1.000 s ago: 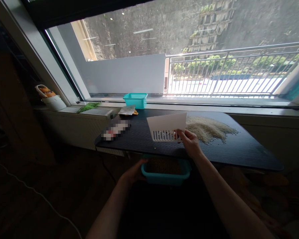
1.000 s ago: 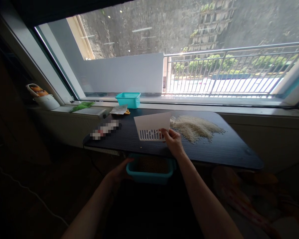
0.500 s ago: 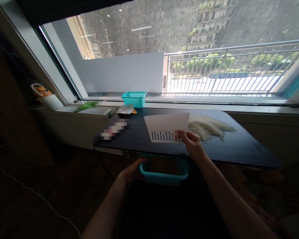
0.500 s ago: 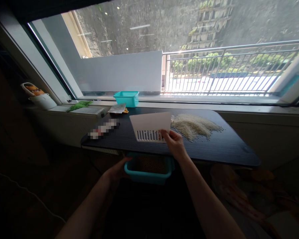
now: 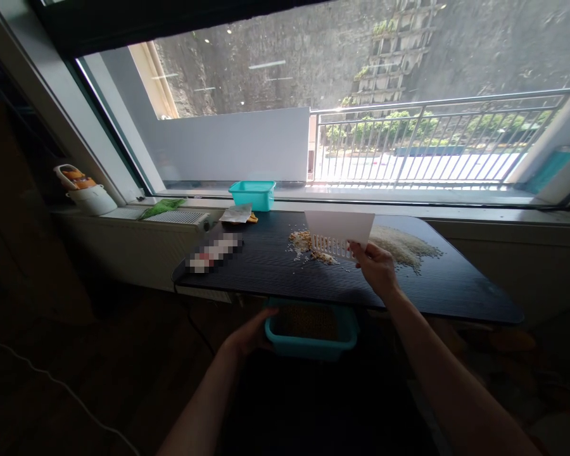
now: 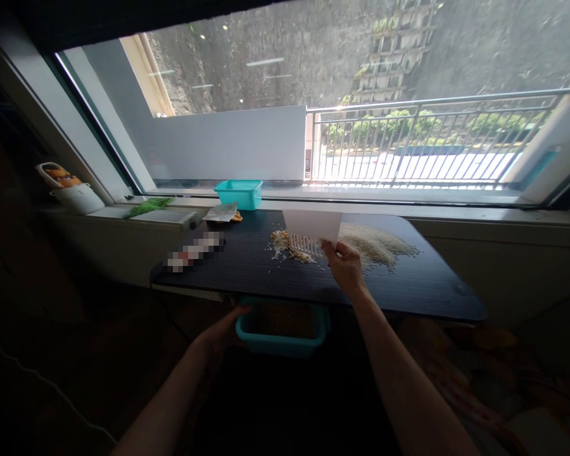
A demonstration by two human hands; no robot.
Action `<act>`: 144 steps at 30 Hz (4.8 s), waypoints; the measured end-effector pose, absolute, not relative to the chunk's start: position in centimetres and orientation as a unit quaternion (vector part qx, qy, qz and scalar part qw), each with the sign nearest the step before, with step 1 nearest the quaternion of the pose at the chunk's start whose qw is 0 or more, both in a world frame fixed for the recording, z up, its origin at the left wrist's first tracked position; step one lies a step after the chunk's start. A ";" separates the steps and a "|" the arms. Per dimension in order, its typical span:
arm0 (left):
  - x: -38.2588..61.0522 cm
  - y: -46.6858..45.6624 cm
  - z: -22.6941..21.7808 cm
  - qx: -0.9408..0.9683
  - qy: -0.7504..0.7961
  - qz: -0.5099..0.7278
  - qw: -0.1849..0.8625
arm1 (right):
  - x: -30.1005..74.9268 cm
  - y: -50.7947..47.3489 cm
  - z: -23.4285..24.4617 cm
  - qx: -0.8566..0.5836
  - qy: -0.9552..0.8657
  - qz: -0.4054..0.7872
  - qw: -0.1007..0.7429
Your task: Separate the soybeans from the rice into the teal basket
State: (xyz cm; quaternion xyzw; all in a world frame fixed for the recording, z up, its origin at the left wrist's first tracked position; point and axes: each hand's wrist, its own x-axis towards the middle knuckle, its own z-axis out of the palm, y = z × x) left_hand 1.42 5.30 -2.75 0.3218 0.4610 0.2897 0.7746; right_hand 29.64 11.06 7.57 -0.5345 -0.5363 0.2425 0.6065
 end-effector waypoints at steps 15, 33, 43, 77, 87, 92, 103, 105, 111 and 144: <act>1.4 5.6 -3.3 0.320 0.465 0.286 0.774 | 31.3 10.5 7.4 -0.520 -0.526 0.278 0.613; 1.5 5.7 -3.3 0.318 0.458 0.293 0.776 | 30.9 10.2 7.5 -0.517 -0.492 0.332 0.616; 1.5 5.6 -3.0 0.318 0.467 0.293 0.771 | 29.1 9.7 6.5 -0.502 -0.485 0.373 0.611; 1.4 5.5 -3.1 0.320 0.460 0.292 0.775 | 33.1 8.9 4.3 -0.544 -0.428 0.221 0.687; 1.5 5.6 -3.3 0.327 0.468 0.281 0.772 | 32.8 8.6 4.5 -0.544 -0.431 0.225 0.684; 1.4 5.6 -3.3 0.329 0.466 0.281 0.772 | 32.6 8.5 4.9 -0.546 -0.434 0.231 0.679; 3.5 5.7 -2.8 0.327 0.431 0.269 0.797 | 33.0 0.9 3.9 -0.633 -0.411 0.097 0.648; 4.1 5.9 -2.9 0.330 0.423 0.261 0.802 | 32.6 -0.6 3.8 -0.645 -0.427 0.096 0.627; 4.6 6.0 -3.1 0.335 0.418 0.249 0.807 | 31.1 -2.9 4.4 -0.618 -0.495 0.146 0.594; 2.5 5.6 -2.8 0.324 0.454 0.277 0.782 | 30.8 7.7 6.1 -0.587 -0.525 0.155 0.597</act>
